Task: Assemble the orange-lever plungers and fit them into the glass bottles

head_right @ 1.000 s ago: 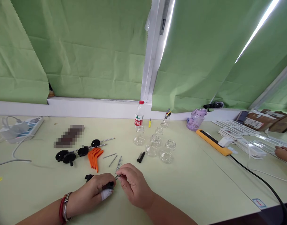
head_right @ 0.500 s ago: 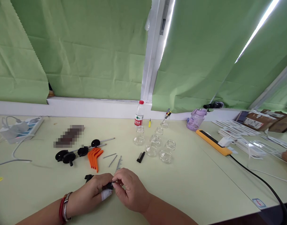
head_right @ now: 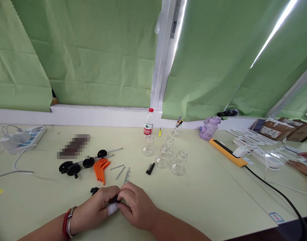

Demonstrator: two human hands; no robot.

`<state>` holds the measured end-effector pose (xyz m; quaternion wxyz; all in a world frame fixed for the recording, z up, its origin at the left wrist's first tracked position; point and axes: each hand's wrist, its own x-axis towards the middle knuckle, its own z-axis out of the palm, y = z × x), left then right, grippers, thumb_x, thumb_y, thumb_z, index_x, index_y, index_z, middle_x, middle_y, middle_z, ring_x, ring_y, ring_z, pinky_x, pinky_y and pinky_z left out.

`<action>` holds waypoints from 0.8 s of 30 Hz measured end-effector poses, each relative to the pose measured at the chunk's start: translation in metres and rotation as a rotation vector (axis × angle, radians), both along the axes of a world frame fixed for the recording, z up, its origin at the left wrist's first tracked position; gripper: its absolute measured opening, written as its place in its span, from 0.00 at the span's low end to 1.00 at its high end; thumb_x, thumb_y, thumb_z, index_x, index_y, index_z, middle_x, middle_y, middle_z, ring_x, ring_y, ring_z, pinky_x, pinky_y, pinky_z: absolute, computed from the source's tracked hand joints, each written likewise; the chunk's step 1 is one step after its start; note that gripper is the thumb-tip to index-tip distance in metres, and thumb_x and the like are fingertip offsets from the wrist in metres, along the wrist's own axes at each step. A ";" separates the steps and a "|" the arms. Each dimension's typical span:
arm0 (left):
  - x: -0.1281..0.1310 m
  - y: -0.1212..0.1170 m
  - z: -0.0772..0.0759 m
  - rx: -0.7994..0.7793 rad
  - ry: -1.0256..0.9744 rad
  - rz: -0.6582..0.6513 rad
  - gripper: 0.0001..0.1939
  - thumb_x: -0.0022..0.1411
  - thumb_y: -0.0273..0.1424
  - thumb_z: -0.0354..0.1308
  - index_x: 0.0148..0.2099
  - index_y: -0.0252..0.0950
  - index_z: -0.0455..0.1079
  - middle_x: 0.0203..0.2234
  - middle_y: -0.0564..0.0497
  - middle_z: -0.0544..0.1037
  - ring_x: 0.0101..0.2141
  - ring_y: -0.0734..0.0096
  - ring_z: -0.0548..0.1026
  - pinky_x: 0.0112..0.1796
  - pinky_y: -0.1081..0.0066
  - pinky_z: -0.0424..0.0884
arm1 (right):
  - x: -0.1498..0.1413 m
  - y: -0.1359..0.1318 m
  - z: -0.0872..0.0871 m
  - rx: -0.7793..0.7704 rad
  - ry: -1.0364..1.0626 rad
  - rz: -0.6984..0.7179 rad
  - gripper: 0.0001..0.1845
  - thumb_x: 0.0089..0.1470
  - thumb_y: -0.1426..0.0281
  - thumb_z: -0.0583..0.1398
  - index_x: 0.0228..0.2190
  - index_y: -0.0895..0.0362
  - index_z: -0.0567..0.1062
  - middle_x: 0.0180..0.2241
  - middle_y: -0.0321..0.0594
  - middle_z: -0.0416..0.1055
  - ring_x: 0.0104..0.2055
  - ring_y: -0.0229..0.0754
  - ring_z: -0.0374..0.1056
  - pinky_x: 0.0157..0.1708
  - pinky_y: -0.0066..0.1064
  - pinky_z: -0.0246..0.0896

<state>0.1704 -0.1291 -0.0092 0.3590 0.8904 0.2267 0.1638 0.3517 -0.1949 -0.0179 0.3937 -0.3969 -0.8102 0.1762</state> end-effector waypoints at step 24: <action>-0.050 0.044 0.030 0.398 0.310 0.126 0.09 0.50 0.25 0.53 0.35 0.40 0.71 0.28 0.51 0.74 0.27 0.64 0.71 0.28 0.69 0.58 | -0.057 0.051 -0.014 -0.835 0.178 -0.309 0.07 0.46 0.72 0.59 0.29 0.55 0.64 0.16 0.30 0.64 0.19 0.40 0.67 0.18 0.28 0.60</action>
